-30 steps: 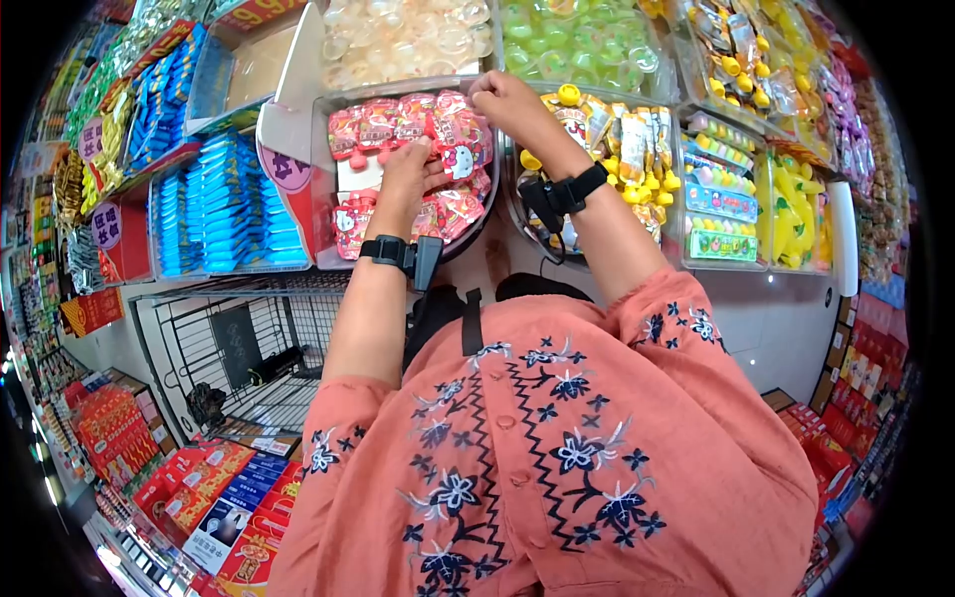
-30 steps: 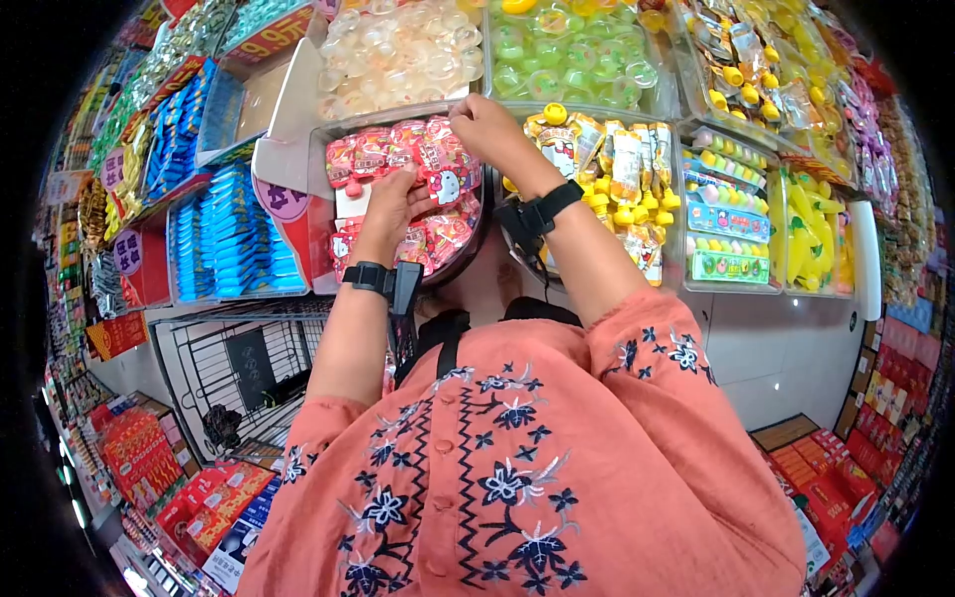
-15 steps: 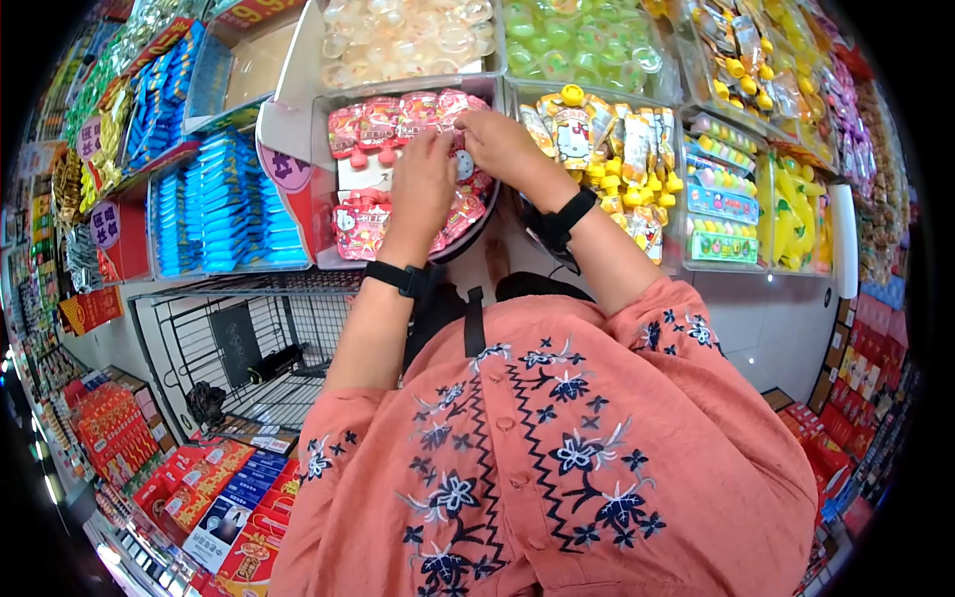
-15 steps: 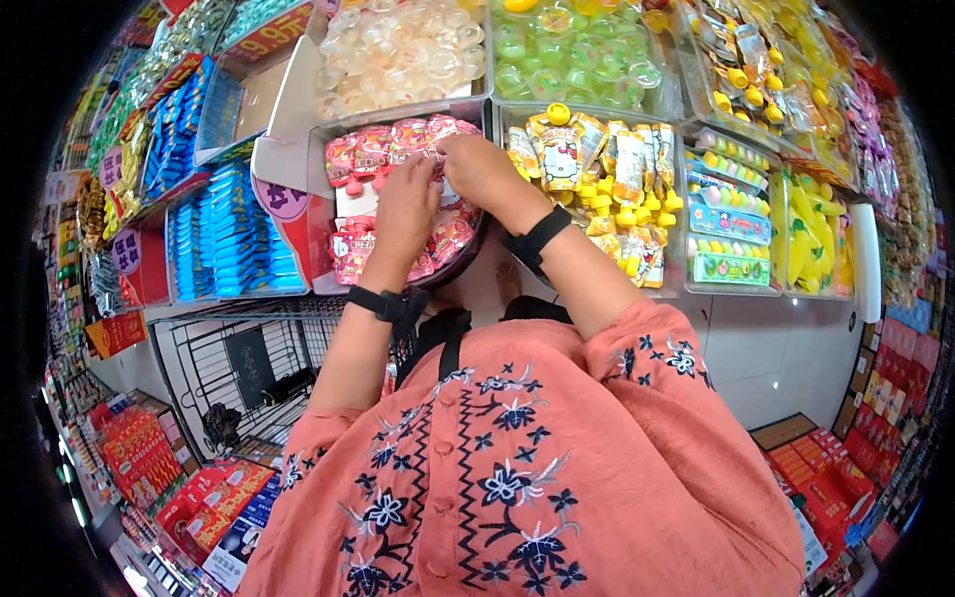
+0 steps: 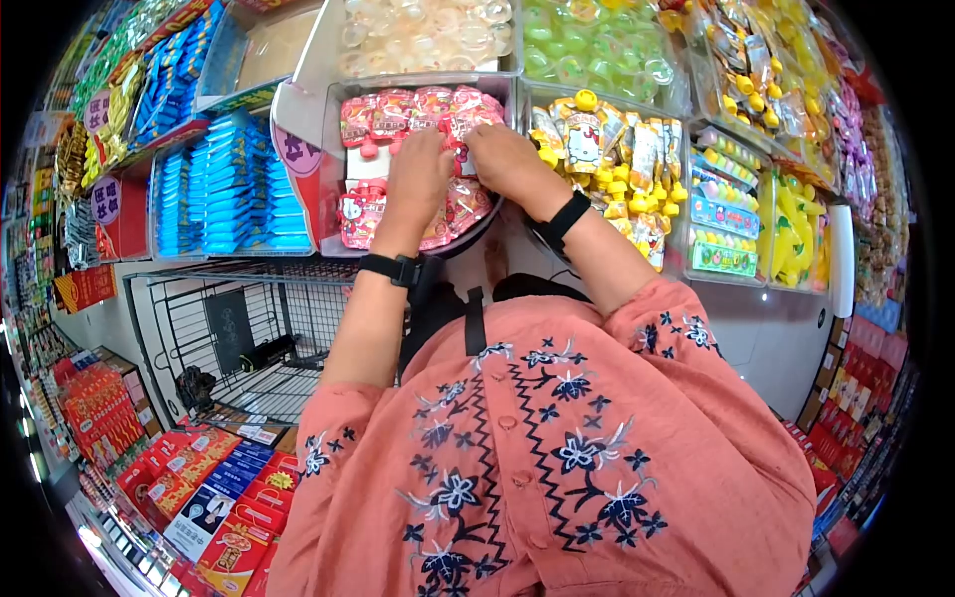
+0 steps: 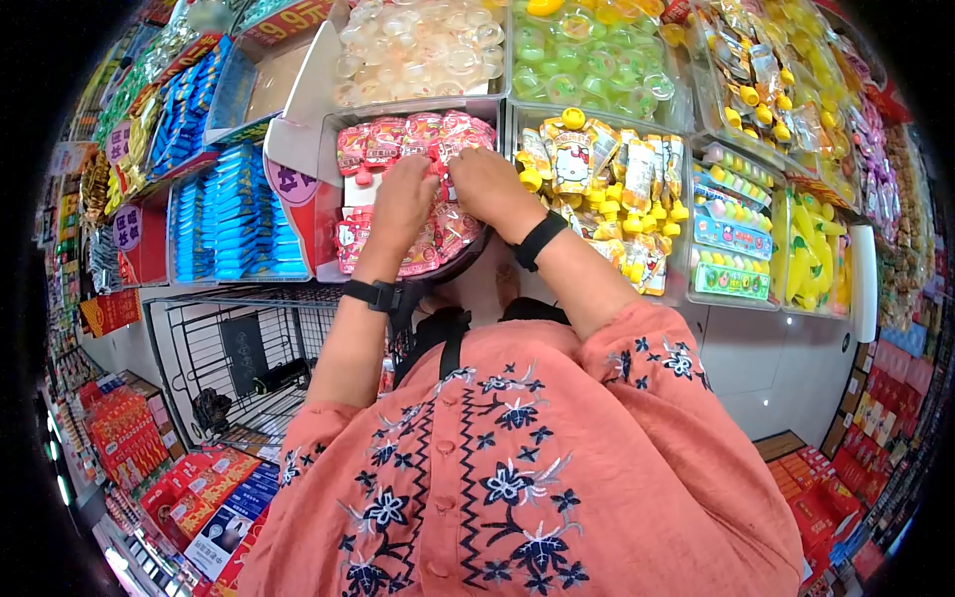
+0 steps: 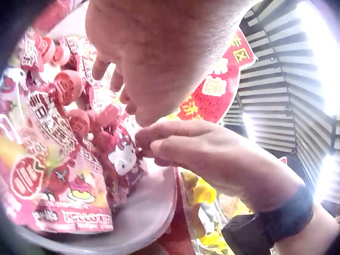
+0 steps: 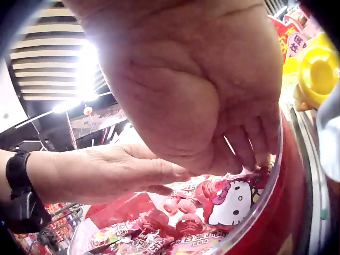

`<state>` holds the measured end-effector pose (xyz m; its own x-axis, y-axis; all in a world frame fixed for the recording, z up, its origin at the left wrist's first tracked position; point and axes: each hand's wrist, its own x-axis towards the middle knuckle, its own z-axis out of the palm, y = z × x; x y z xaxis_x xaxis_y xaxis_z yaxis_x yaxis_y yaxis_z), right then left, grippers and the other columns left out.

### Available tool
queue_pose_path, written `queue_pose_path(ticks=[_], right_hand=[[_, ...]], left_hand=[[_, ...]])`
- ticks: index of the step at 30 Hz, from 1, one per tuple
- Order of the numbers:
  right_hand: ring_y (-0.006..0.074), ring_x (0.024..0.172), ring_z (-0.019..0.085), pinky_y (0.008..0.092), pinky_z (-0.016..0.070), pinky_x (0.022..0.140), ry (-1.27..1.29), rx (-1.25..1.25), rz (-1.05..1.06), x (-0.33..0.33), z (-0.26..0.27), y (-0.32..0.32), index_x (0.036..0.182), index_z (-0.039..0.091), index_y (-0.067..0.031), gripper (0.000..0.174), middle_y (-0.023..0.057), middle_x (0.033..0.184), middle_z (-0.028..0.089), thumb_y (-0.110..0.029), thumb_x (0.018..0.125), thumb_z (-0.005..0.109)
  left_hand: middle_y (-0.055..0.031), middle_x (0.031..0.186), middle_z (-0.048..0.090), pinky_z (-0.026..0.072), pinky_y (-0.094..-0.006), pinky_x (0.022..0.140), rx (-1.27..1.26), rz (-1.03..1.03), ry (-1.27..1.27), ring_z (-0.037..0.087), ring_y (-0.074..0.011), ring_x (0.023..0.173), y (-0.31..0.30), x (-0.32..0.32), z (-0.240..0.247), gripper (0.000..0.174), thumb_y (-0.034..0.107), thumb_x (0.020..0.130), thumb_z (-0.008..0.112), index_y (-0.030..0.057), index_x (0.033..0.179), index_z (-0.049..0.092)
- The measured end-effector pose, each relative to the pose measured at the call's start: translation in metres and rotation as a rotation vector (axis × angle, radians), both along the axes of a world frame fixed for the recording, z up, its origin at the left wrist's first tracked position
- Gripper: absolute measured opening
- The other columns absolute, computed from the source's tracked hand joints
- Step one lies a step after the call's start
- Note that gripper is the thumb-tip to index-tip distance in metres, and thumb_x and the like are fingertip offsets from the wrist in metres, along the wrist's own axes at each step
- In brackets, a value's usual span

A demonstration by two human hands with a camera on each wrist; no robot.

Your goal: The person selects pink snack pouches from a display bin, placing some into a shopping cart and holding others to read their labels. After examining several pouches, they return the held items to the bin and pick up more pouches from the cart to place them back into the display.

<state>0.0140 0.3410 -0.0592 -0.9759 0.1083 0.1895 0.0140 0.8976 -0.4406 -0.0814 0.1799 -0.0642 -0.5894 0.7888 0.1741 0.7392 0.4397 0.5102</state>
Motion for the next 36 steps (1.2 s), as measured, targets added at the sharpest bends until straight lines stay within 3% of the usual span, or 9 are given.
queue_pose_path(ticks=[9,12,14,16,19,22,28,33,36], right_hand=[[0.0377,0.098,0.064,0.0456,0.0528,0.086,-0.175,0.118,0.02,-0.006,0.005,-0.006,0.097,0.068,0.0003,0.019,0.0205,0.102,0.066,-0.007,0.08,0.061],[0.0392,0.099,0.063,0.0461,0.0528,0.086,-0.163,-0.027,-0.096,-0.018,0.014,-0.005,0.103,0.066,0.0005,0.022,0.0219,0.105,0.065,-0.009,0.085,0.058],[0.0375,0.099,0.064,0.0445,0.0523,0.085,0.128,-0.166,-0.07,-0.017,0.034,-0.011,0.111,0.064,0.0,0.025,0.0205,0.108,0.065,-0.01,0.09,0.054],[0.0358,0.097,0.065,0.0415,0.0517,0.084,0.228,-0.4,0.035,-0.02,0.065,-0.023,0.11,0.063,0.0007,0.023,0.0183,0.104,0.066,-0.01,0.091,0.054],[0.0235,0.085,0.068,0.0341,0.0526,0.077,0.134,-0.783,0.135,-0.025,0.082,-0.053,0.106,0.063,0.0016,0.02,0.013,0.091,0.068,-0.013,0.094,0.057],[0.0115,0.074,0.066,0.0277,0.0524,0.071,-0.202,-1.14,0.262,-0.027,0.077,-0.088,0.108,0.064,0.0016,0.022,0.007,0.081,0.066,-0.015,0.094,0.059],[0.0117,0.092,0.065,0.0274,0.0518,0.085,-0.541,-1.008,0.533,-0.025,0.038,-0.159,0.123,0.059,-0.0003,0.03,0.0079,0.101,0.068,-0.011,0.095,0.057],[0.0144,0.09,0.067,0.0302,0.0539,0.083,-0.722,-0.787,0.633,-0.026,0.011,-0.2,0.122,0.058,0.0006,0.03,0.0088,0.104,0.068,-0.014,0.095,0.057],[0.015,0.089,0.067,0.031,0.0543,0.08,-0.815,-0.794,0.597,-0.028,0.001,-0.214,0.121,0.059,0.0005,0.031,0.0088,0.103,0.068,-0.016,0.095,0.057]], left_hand=[[-0.0186,0.121,0.063,0.0488,-0.0455,0.093,-0.026,-0.017,0.003,0.06,-0.0365,0.111,-0.015,0.005,0.005,0.039,0.019,0.09,0.067,0.0022,0.125,0.059],[-0.0168,0.121,0.064,0.0489,-0.0404,0.095,0.21,0.174,-0.059,0.061,-0.032,0.112,-0.035,0.0,0.035,0.042,0.023,0.093,0.066,0.0024,0.129,0.059],[-0.0143,0.117,0.066,0.0475,-0.0323,0.096,0.32,0.283,-0.088,0.061,-0.0228,0.109,-0.065,-0.006,0.061,0.033,0.019,0.098,0.062,0.0005,0.125,0.062],[-0.0158,0.113,0.066,0.0483,-0.0362,0.095,0.45,0.407,-0.102,0.063,-0.0283,0.105,-0.104,-0.004,0.084,0.029,0.015,0.098,0.059,0.0009,0.123,0.061],[-0.0086,0.111,0.066,0.0482,-0.0301,0.093,0.528,0.752,-0.186,0.061,-0.0161,0.102,-0.178,0.004,0.08,0.025,0.017,0.1,0.059,-0.0006,0.118,0.064],[-0.0093,0.101,0.067,0.0493,-0.0255,0.081,0.77,1.052,-0.501,0.061,-0.0118,0.091,-0.258,0.021,0.033,0.029,0.019,0.099,0.059,-0.001,0.12,0.06],[-0.0045,0.091,0.065,0.049,-0.0255,0.066,0.438,1.298,-0.67,0.061,-0.0105,0.077,-0.385,0.081,-0.092,0.039,0.025,0.095,0.063,-0.0029,0.121,0.058],[-0.0042,0.09,0.065,0.0485,-0.0279,0.066,0.097,1.207,-0.871,0.06,-0.0124,0.077,-0.425,0.117,-0.194,0.038,0.028,0.093,0.064,-0.0026,0.116,0.062],[-0.0051,0.092,0.067,0.0491,-0.0302,0.071,-0.013,1.029,-0.923,0.061,-0.0152,0.081,-0.408,0.116,-0.18,0.039,0.029,0.092,0.064,-0.0043,0.113,0.065]])
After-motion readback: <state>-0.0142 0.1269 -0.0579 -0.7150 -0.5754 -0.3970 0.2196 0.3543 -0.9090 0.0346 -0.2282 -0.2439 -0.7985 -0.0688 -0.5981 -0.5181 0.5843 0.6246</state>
